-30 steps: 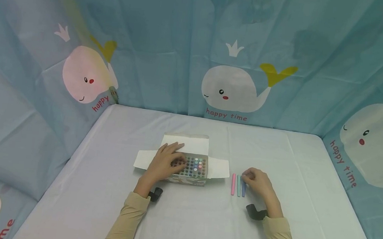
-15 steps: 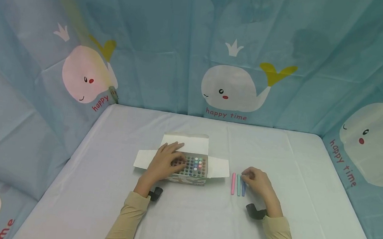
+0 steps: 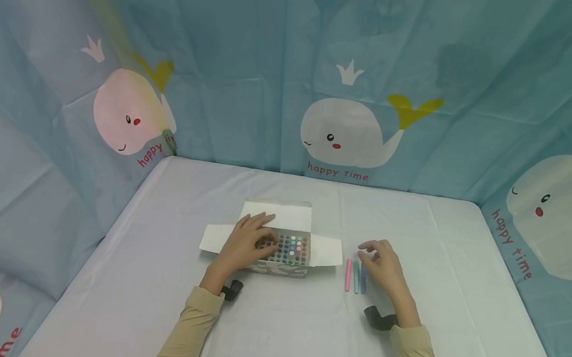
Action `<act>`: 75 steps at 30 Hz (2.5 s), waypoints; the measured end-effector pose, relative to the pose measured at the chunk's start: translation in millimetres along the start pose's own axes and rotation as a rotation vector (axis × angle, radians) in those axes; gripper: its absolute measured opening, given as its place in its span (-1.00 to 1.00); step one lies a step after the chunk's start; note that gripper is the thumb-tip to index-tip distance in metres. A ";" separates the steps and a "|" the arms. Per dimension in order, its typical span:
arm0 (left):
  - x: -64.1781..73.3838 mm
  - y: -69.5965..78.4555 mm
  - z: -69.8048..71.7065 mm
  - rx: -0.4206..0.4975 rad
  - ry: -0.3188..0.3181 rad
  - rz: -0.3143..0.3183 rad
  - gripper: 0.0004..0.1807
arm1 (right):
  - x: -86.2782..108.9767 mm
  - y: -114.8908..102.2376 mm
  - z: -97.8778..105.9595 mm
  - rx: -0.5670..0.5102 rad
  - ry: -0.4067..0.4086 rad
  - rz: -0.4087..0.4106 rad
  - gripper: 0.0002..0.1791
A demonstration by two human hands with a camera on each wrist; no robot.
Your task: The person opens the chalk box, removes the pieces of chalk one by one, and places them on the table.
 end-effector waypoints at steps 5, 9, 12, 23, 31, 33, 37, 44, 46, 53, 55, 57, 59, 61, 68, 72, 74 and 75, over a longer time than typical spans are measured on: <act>0.0 0.6 0.3 -0.001 -0.005 0.006 -0.88 | 1.1 -12.0 -1.3 -0.040 0.046 0.057 -0.82; 0.1 -0.2 -0.5 -0.005 -0.008 0.009 -0.87 | 2.0 -19.7 -4.2 -0.075 0.083 0.128 -0.83; 0.2 -0.7 -1.1 0.001 -0.005 0.008 -0.88 | 3.1 -25.9 -6.5 -0.110 0.090 0.166 -0.84; 0.6 -1.3 -1.0 0.003 0.013 -0.017 -0.87 | 5.2 -52.4 -24.1 -0.169 0.041 0.263 -0.88; -0.7 -0.4 -1.1 0.003 0.004 -0.004 -0.89 | 6.6 -71.7 -41.5 -0.216 0.007 0.457 -0.87; -1.0 0.4 -0.4 -0.002 0.005 -0.007 -0.89 | 6.6 -76.6 -44.9 -0.240 0.001 0.493 -0.85; -0.6 1.0 0.4 -0.009 0.016 -0.014 -0.88 | 6.6 -86.2 -52.4 -0.265 -0.011 0.564 -0.83; 0.4 -0.2 -0.2 -0.017 0.014 -0.013 -0.88 | 7.0 -101.3 -59.7 -0.227 -0.055 0.582 -0.80; 0.5 -0.5 -0.2 -0.015 0.016 -0.017 -0.88 | 6.6 -103.6 -60.6 -0.208 -0.066 0.575 -0.80; 1.1 0.0 0.5 -0.018 0.018 -0.020 -0.87 | 5.0 -106.9 -60.1 -0.156 -0.113 0.556 -0.83; 1.0 0.1 0.5 -0.017 0.017 -0.019 -0.87 | 4.9 -106.9 -60.2 -0.153 -0.119 0.546 -0.83; 0.9 0.2 0.5 -0.015 0.018 -0.020 -0.87 | 4.6 -107.3 -60.6 -0.155 -0.124 0.538 -0.83; 0.9 0.1 0.3 -0.015 0.019 -0.021 -0.87 | 4.3 -107.9 -61.2 -0.147 -0.126 0.540 -0.83; 0.8 0.1 0.2 -0.013 0.020 -0.020 -0.87 | 3.8 -108.6 -61.9 -0.130 -0.127 0.546 -0.83; 0.6 -0.1 -0.2 -0.019 0.031 -0.028 -0.87 | 2.3 -110.8 -64.8 -0.054 -0.128 0.553 -0.83; 1.0 -0.4 -0.5 -0.016 0.032 -0.029 -0.87 | 1.9 -111.5 -66.6 -0.031 -0.131 0.553 -0.84; 1.0 -0.5 -0.6 -0.016 0.029 -0.027 -0.87 | 1.9 -111.6 -67.2 -0.023 -0.127 0.559 -0.84; 1.0 -0.6 -0.7 -0.016 0.027 -0.025 -0.87 | 2.0 -111.7 -67.3 -0.022 -0.122 0.563 -0.84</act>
Point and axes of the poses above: each hand's wrist, its own x-axis away from the middle knuckle, its own z-axis out of the back of the hand, y = z × x, the point moved 2 cm from there along -x, towards the middle knuckle, and after that the axes turned 10 degrees about y, right-handed, at the moved point
